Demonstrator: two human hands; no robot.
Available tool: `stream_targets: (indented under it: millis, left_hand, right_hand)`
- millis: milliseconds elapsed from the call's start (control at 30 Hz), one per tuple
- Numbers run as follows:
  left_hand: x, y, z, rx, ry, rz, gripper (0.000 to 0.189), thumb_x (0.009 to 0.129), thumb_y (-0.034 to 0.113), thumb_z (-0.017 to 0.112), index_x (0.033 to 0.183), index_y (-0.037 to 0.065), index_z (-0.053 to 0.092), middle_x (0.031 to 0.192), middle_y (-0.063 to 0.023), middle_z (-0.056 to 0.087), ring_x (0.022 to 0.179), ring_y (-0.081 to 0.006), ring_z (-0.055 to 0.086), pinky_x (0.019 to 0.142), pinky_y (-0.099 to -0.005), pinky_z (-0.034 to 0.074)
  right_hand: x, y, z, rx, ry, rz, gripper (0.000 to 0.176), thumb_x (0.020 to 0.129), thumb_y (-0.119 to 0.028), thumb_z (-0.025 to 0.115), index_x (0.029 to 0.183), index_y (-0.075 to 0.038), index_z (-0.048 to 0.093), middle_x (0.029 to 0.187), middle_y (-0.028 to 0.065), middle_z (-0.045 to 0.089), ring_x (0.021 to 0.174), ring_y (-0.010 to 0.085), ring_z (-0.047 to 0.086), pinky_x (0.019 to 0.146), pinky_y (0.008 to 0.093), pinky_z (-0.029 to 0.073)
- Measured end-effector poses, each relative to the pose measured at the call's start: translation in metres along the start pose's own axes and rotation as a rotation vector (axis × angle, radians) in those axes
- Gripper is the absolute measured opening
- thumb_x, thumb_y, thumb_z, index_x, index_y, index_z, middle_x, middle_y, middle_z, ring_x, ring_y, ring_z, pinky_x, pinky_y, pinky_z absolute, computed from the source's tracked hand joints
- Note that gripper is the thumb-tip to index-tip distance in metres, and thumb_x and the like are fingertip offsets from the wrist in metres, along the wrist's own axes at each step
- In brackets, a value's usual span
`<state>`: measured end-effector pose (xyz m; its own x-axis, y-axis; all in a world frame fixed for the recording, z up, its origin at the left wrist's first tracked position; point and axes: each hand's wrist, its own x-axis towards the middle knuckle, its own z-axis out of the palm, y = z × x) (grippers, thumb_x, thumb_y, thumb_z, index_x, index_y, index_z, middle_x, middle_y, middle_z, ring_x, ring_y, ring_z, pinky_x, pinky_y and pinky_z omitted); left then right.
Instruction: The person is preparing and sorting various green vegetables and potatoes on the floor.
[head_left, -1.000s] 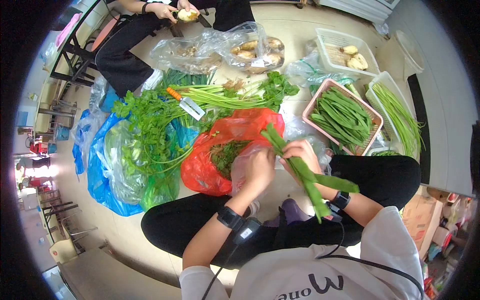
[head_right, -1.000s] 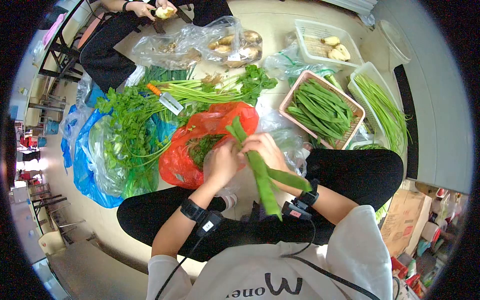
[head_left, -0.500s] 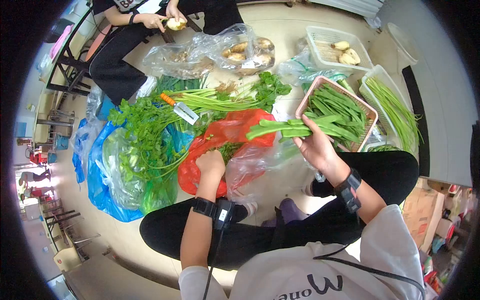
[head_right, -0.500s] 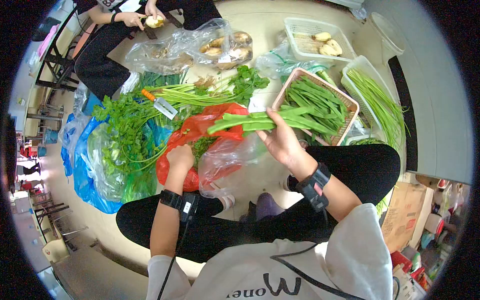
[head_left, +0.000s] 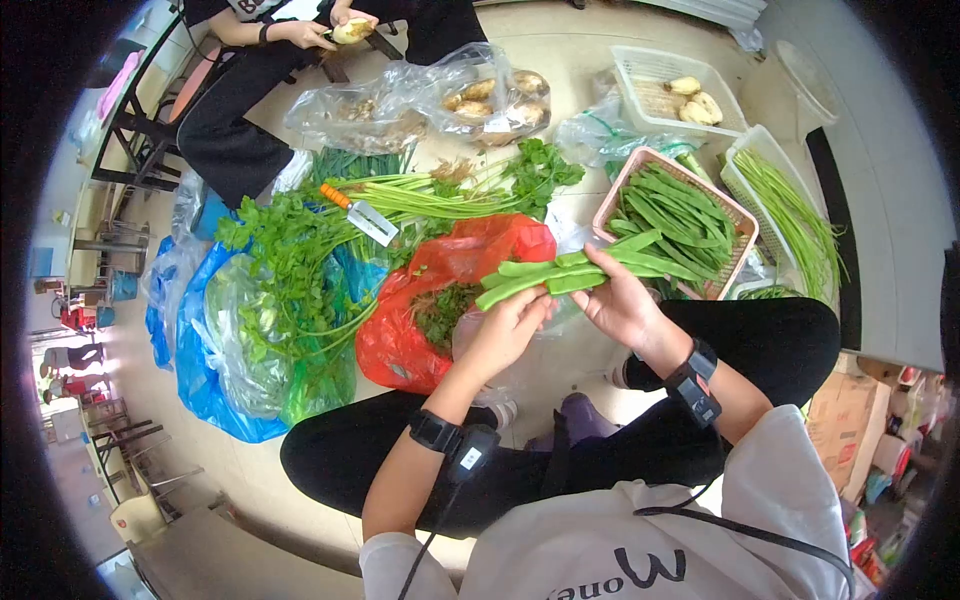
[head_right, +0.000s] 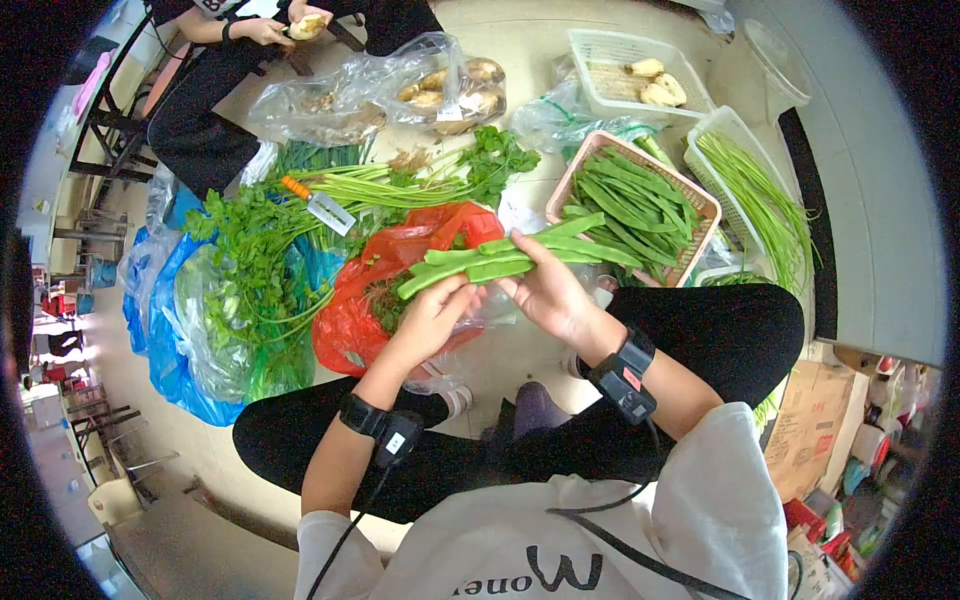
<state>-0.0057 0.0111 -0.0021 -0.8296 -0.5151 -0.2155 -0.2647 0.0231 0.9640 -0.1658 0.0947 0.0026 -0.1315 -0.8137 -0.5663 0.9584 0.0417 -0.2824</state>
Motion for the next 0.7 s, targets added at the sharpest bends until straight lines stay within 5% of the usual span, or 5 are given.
stream_targets:
  millis: [200, 400, 467, 533, 700]
  left_hand:
    - [-0.001, -0.008, 0.000, 0.332, 0.089, 0.217, 0.019, 0.089, 0.015, 0.044, 0.096, 0.000, 0.055, 0.082, -0.0109, 0.058, 0.075, -0.0243, 0.058, 0.070, -0.0340, 0.046]
    - [-0.001, -0.024, -0.002, 0.549, 0.215, -0.194, 0.029, 0.087, 0.023, 0.042, 0.099, 0.001, 0.058, 0.091, -0.0224, 0.059, 0.086, -0.0354, 0.057, 0.071, -0.0424, 0.043]
    - [0.003, -0.060, -0.014, -0.051, 0.272, -0.221, 0.032, 0.086, 0.026, 0.041, 0.091, 0.001, 0.059, 0.088, -0.0240, 0.059, 0.085, -0.0376, 0.057, 0.071, -0.0452, 0.043]
    - [0.004, -0.085, -0.038, 0.606, 0.249, -0.232, 0.028, 0.084, 0.023, 0.044, 0.081, 0.000, 0.059, 0.086, -0.0238, 0.059, 0.085, -0.0411, 0.056, 0.072, -0.0475, 0.043]
    - [-0.006, -0.061, -0.063, 1.208, 0.283, -0.502, 0.016, 0.073, 0.008, 0.051, 0.075, 0.003, 0.067, 0.080, -0.0187, 0.065, 0.076, -0.0316, 0.065, 0.067, -0.0405, 0.052]
  right_hand:
    - [0.000, 0.007, 0.003, -0.077, 0.010, -0.074, 0.017, 0.090, -0.019, 0.050, 0.095, -0.003, 0.052, 0.098, 0.0086, 0.056, 0.093, 0.0178, 0.055, 0.083, 0.0298, 0.047]
    - [-0.015, 0.023, 0.015, -0.663, -0.186, -0.564, 0.011, 0.085, -0.013, 0.056, 0.093, -0.005, 0.052, 0.093, 0.0061, 0.055, 0.088, 0.0146, 0.052, 0.080, 0.0273, 0.042]
    - [-0.030, 0.008, 0.034, -1.029, -0.323, -0.814, 0.011, 0.083, -0.009, 0.057, 0.090, -0.004, 0.051, 0.089, 0.0065, 0.054, 0.087, 0.0155, 0.051, 0.080, 0.0278, 0.041]
    - [-0.039, -0.004, 0.049, -1.006, -0.357, -0.777, 0.012, 0.080, -0.010, 0.059, 0.085, -0.003, 0.051, 0.089, 0.0078, 0.053, 0.089, 0.0165, 0.050, 0.081, 0.0292, 0.040]
    - [-0.021, -0.030, 0.035, -0.429, -0.306, -0.401, 0.008, 0.075, -0.011, 0.053, 0.077, -0.006, 0.047, 0.084, 0.0061, 0.049, 0.082, 0.0177, 0.047, 0.079, 0.0300, 0.038]
